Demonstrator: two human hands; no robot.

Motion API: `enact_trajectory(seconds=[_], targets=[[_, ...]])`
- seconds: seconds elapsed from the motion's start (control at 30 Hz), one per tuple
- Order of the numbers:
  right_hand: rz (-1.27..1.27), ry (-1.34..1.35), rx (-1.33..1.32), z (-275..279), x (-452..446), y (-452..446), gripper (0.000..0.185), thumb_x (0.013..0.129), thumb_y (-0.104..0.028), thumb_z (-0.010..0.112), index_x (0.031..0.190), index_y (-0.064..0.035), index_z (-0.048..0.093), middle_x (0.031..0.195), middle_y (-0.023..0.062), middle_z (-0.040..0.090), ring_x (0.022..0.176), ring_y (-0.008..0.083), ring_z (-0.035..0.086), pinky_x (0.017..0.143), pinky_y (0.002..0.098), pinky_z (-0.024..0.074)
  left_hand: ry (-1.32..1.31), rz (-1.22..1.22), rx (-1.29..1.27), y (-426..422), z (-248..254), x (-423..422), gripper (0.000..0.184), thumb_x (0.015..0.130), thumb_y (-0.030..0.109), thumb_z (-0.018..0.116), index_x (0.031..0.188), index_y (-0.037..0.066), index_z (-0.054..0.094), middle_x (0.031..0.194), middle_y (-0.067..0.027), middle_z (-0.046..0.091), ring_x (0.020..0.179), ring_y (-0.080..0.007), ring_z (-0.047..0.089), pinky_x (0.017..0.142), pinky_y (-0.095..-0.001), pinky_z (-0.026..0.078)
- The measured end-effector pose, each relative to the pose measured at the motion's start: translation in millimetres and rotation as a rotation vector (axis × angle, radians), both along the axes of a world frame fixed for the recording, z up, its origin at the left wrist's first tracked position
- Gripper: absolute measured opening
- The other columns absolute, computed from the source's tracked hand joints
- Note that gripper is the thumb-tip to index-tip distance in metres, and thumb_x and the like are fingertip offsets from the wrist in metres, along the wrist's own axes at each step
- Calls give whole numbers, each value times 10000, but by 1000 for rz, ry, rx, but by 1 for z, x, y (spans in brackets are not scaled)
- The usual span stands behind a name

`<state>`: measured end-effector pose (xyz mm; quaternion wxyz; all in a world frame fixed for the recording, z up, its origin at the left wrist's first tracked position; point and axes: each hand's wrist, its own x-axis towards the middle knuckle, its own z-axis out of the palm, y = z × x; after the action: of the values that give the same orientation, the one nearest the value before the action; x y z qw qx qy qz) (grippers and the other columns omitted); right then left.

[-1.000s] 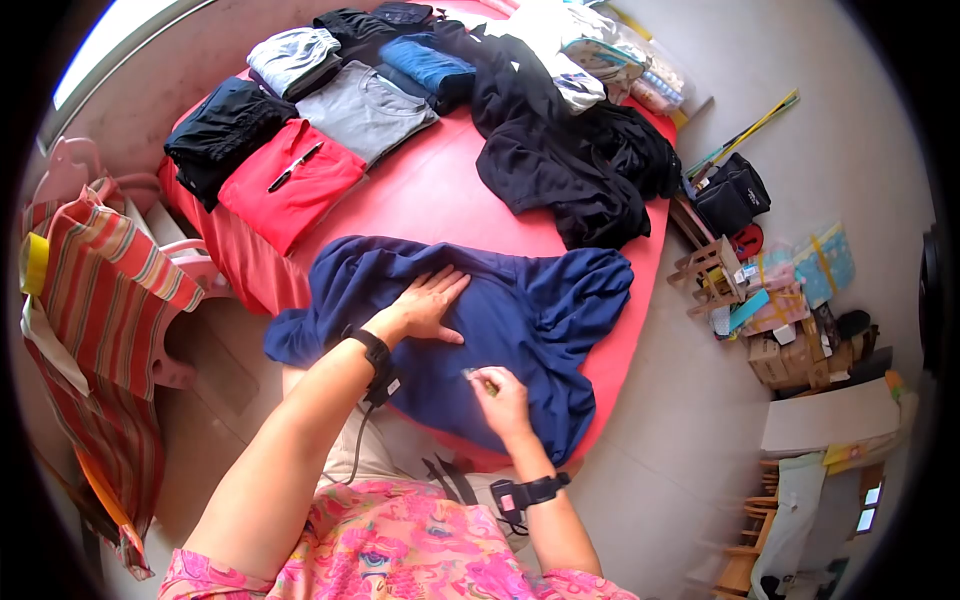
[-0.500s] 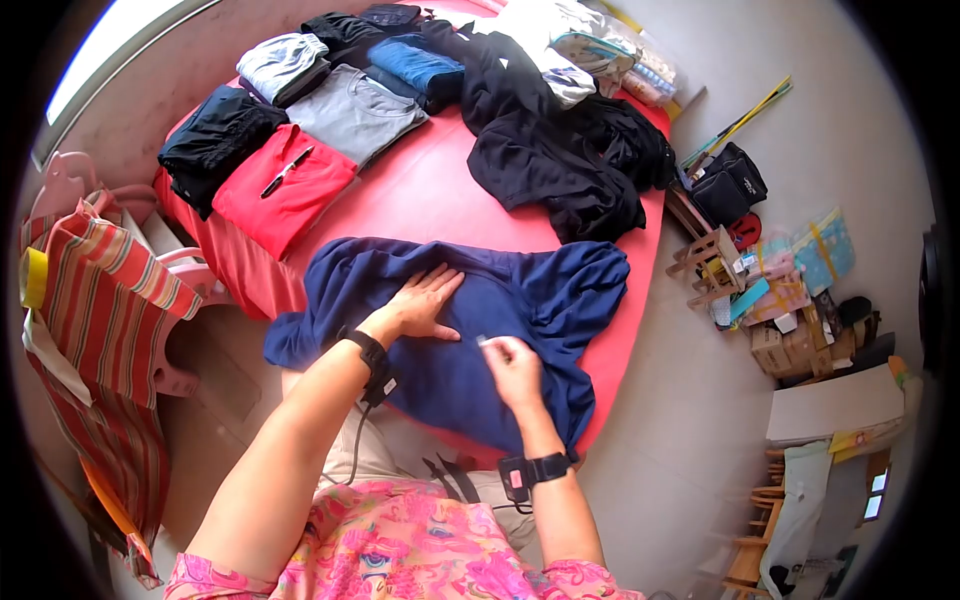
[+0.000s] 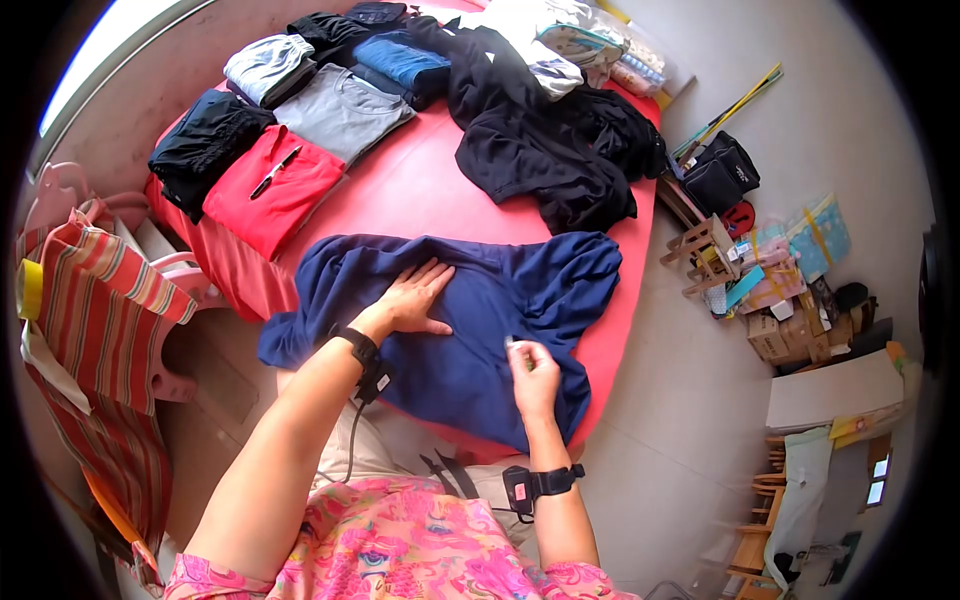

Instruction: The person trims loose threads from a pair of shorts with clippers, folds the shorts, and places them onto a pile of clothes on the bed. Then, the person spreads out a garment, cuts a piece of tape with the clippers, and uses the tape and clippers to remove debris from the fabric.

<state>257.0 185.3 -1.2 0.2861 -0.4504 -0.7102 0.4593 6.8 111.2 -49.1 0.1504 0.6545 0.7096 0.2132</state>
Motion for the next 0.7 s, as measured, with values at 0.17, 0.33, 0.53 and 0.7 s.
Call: enact_trajectory(seconds=[0.17, 0.33, 0.53, 0.7], targets=[[229, -59, 557, 22, -31, -24, 89, 778, -42, 681, 864, -41, 657, 887, 90, 647, 857, 264, 600, 749, 356, 486, -8, 0, -16, 0, 3, 0, 1060, 685, 596, 702, 1446, 9, 254, 1488, -211, 275, 1411, -373, 184, 1135, -483, 176], [331, -331, 371, -20, -43, -28, 79, 778, -88, 694, 843, -63, 657, 866, 102, 634, 872, 293, 598, 766, 370, 483, -38, 7, -63, 1, 4, 0, 1047, 712, 618, 667, 1454, 15, 240, 1502, -214, 246, 1422, -369, 151, 1143, -482, 148], [174, -5, 462, 17, -57, -31, 115, 765, -37, 686, 874, -55, 653, 908, 87, 654, 850, 274, 608, 753, 365, 489, -135, -6, -158, 7, 0, -7, 748, 924, 501, 440, 1472, 43, 217, 1525, -196, 204, 1437, -339, 109, 1152, -470, 108], [512, -229, 646, -28, -68, -40, 151, 738, -50, 694, 880, -82, 655, 912, 74, 647, 862, 253, 611, 713, 347, 508, -157, -2, -158, 4, -3, -7, 629, 970, 413, 363, 1473, 61, 225, 1532, -171, 205, 1441, -318, 108, 1157, -459, 95]])
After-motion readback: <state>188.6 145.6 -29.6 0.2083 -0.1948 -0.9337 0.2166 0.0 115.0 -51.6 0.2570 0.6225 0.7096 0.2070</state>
